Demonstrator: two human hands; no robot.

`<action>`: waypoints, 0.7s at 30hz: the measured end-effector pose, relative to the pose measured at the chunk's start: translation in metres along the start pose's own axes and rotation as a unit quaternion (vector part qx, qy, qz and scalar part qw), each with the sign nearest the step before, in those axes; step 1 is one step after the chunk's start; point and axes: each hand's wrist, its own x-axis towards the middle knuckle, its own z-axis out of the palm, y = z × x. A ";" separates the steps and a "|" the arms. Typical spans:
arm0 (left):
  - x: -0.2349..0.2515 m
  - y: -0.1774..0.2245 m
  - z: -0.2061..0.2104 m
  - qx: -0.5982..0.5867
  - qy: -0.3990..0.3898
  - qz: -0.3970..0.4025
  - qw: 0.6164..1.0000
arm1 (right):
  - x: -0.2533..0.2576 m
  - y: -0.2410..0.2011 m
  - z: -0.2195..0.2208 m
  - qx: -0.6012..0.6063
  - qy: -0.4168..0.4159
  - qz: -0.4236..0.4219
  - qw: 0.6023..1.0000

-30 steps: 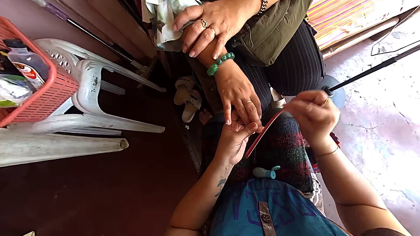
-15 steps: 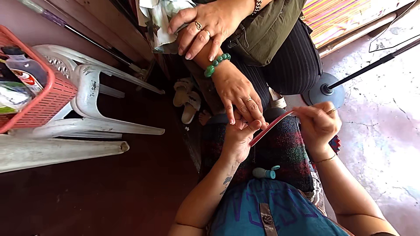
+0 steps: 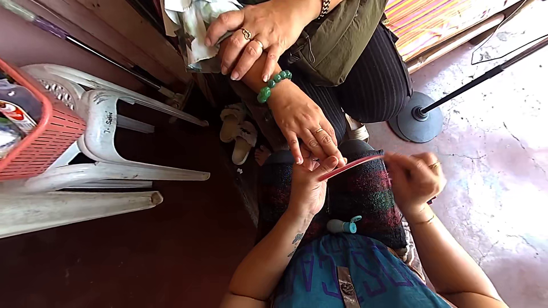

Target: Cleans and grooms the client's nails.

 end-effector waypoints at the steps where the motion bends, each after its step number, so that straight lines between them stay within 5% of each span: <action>1: -0.001 0.000 0.000 0.003 0.000 0.000 1.000 | 0.002 0.006 -0.002 -0.010 0.019 0.013 1.000; 6: 0.001 -0.002 -0.001 0.017 0.004 0.013 1.000 | -0.017 -0.026 -0.005 -0.022 -0.051 -0.046 0.997; 11: -0.002 0.005 -0.003 0.014 -0.013 -0.017 1.000 | 0.007 0.018 -0.029 -0.065 0.027 0.103 0.992; 17: -0.001 0.003 -0.006 -0.009 -0.019 -0.020 1.000 | -0.008 -0.022 -0.024 -0.037 -0.099 -0.083 0.991; 21: -0.003 0.004 -0.004 -0.004 -0.011 -0.019 1.000 | 0.016 0.009 -0.035 -0.075 -0.003 0.077 0.994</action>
